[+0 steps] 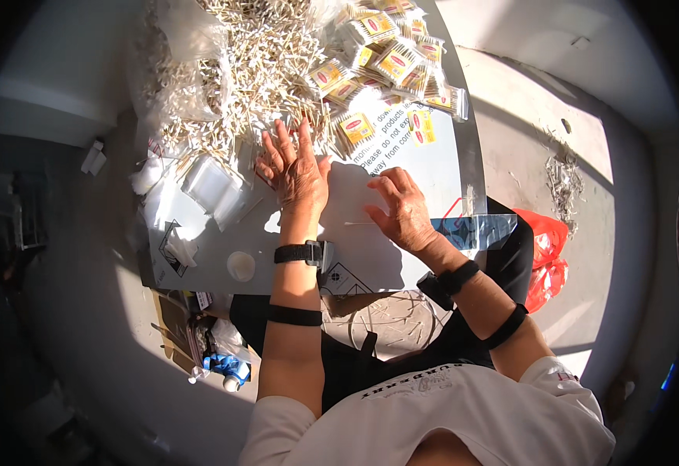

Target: Packaging several cotton swabs into paper sleeves and then into small plastic bags at a workbench.

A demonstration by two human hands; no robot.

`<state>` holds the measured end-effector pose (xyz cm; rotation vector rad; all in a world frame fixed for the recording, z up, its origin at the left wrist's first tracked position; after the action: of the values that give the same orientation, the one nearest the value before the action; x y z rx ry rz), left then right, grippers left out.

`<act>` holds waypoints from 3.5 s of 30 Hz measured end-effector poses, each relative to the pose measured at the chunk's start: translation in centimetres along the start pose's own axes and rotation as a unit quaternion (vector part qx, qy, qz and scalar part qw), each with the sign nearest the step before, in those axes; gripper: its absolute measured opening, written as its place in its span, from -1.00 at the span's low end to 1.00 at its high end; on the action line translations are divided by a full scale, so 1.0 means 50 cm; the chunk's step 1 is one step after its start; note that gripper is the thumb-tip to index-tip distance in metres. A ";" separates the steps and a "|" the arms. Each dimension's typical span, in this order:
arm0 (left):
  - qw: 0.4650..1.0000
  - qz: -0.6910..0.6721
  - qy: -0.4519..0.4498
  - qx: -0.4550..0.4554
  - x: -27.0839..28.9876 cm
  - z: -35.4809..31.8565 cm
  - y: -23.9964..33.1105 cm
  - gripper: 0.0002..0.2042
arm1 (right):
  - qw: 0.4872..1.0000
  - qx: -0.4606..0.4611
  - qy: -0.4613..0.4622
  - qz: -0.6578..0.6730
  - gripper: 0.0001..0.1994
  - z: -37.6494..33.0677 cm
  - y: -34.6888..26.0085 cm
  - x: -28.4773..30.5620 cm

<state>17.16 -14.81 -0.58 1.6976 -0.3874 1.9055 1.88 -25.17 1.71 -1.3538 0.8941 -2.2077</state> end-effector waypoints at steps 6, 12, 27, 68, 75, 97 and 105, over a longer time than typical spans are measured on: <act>0.999 0.023 -0.030 0.012 -0.030 0.113 -0.017 -0.36 | 0.988 0.006 -0.018 -0.154 -0.29 0.131 0.029 0.012; 0.997 -0.001 0.021 0.077 -0.031 0.177 -0.073 -0.40 | 0.985 0.003 -0.059 -0.165 -0.20 0.233 0.062 -0.032; 0.992 -0.080 0.102 -0.009 0.087 0.261 -0.091 -0.62 | 0.982 0.085 -0.062 -0.160 -0.38 0.287 0.121 -0.072; 0.973 -0.191 -0.129 0.024 0.128 0.797 -0.327 -0.24 | 0.997 0.043 -0.063 -0.015 -0.45 0.290 0.106 -0.042; 0.989 0.111 -0.031 0.095 0.066 0.793 -0.302 -0.26 | 0.996 0.034 -0.073 -0.033 -0.45 0.292 0.114 -0.036; 0.977 -0.089 -0.182 0.068 0.209 0.615 -0.292 -0.09 | 0.998 0.050 -0.038 -0.018 -0.47 0.279 0.127 -0.046; 0.979 0.001 -0.146 0.139 0.028 0.673 -0.474 -0.62 | 0.998 0.042 -0.045 -0.021 -0.46 0.286 0.123 -0.042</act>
<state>58.20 -14.07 2.70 2.1720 -0.2384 1.7800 15.60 -32.72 0.75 -1.4309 0.7398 -2.1712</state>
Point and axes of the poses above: each hand's wrist, its own z-axis towards the middle knuckle, its own x-axis out of the back of the hand, y = z × x, the point moved 5 cm from there along z, towards the middle knuckle, and after that the axes turned 6 degrees about z, right-handed, at the moved point
